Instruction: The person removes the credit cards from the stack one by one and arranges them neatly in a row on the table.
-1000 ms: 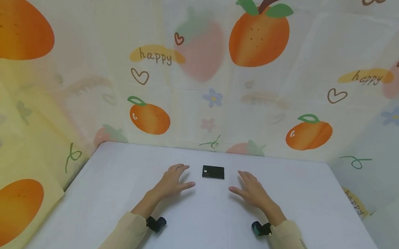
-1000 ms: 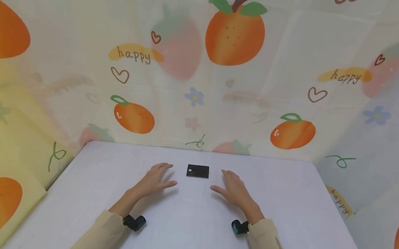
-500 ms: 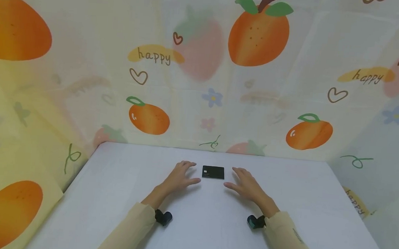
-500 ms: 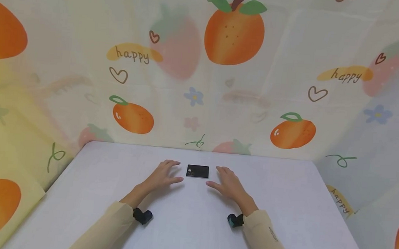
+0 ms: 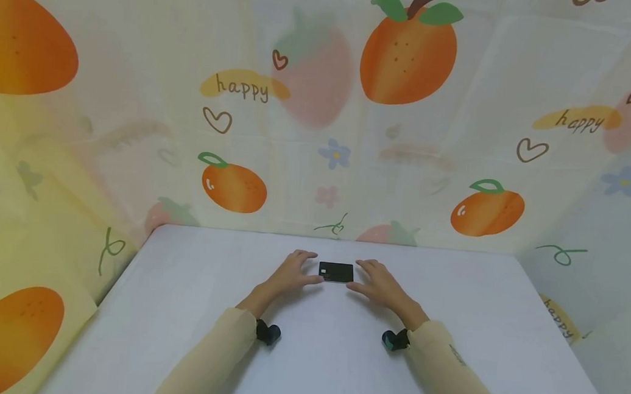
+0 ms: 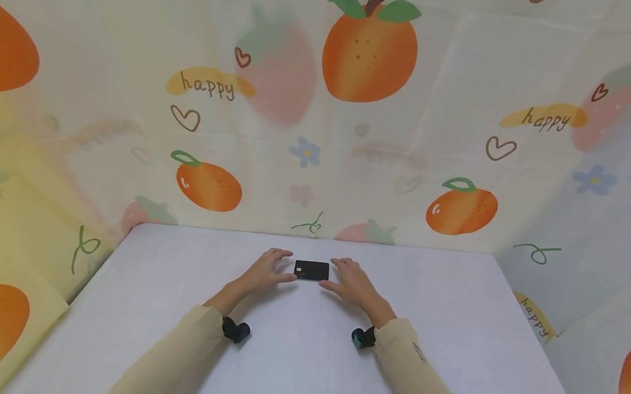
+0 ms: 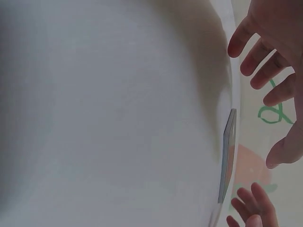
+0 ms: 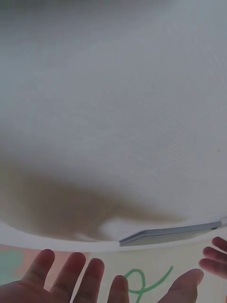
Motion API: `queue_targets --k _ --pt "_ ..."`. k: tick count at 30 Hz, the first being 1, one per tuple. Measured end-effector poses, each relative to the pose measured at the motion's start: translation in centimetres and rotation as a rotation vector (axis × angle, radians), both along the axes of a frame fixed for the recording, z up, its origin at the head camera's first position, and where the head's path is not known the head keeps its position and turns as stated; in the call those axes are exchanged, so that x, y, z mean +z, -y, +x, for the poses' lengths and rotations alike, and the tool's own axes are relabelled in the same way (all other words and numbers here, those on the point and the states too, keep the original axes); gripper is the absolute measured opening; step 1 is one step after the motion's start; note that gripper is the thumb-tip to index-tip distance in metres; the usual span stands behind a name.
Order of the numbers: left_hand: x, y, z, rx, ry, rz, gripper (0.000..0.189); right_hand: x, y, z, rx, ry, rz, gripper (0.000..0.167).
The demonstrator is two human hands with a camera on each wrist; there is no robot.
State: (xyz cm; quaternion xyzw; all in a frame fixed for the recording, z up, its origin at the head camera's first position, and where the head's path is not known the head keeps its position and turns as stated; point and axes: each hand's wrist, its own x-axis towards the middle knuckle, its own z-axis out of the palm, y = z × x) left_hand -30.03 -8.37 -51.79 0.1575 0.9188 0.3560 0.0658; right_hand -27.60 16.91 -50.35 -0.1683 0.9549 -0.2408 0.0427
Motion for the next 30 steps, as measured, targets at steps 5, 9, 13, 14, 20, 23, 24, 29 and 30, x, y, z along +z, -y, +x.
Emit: queue_targets --k 5,9,13,14,20,23,24,29,30 --pt "0.0 -0.5 -0.7 -0.026 -0.014 -0.015 0.068 0.0 0.6 -0.7 0.030 -0.020 0.009 0.071" --pt "-0.1 -1.2 -0.8 -0.059 -0.034 -0.044 0.068 0.1 0.9 -1.4 0.051 -0.019 0.044 0.070" --pt "0.2 -1.7 -1.0 -0.065 -0.025 -0.089 0.068 0.2 1.2 -2.0 0.052 -0.006 0.084 0.069" --pt "0.3 -1.8 -1.1 -0.065 -0.022 -0.103 0.068 0.2 1.3 -2.1 0.052 -0.004 0.091 0.068" --pt "0.4 -2.1 -1.6 -0.069 -0.014 -0.208 0.069 0.3 1.7 -2.6 0.061 -0.005 0.144 0.066" --pt "0.2 -2.1 -1.8 -0.066 -0.011 -0.227 0.067 0.4 1.9 -2.7 0.067 0.002 0.154 0.065" --pt "0.1 -2.2 -1.8 -0.064 -0.011 -0.231 0.067 0.4 2.0 -2.8 0.072 0.001 0.157 0.064" --pt "-0.4 -2.3 -1.9 -0.053 -0.024 -0.245 0.062 0.2 2.2 -3.2 0.085 -0.002 0.173 0.059" --pt "-0.5 -2.3 -1.9 -0.052 -0.027 -0.247 0.062 0.2 2.2 -3.3 0.086 -0.003 0.175 0.058"
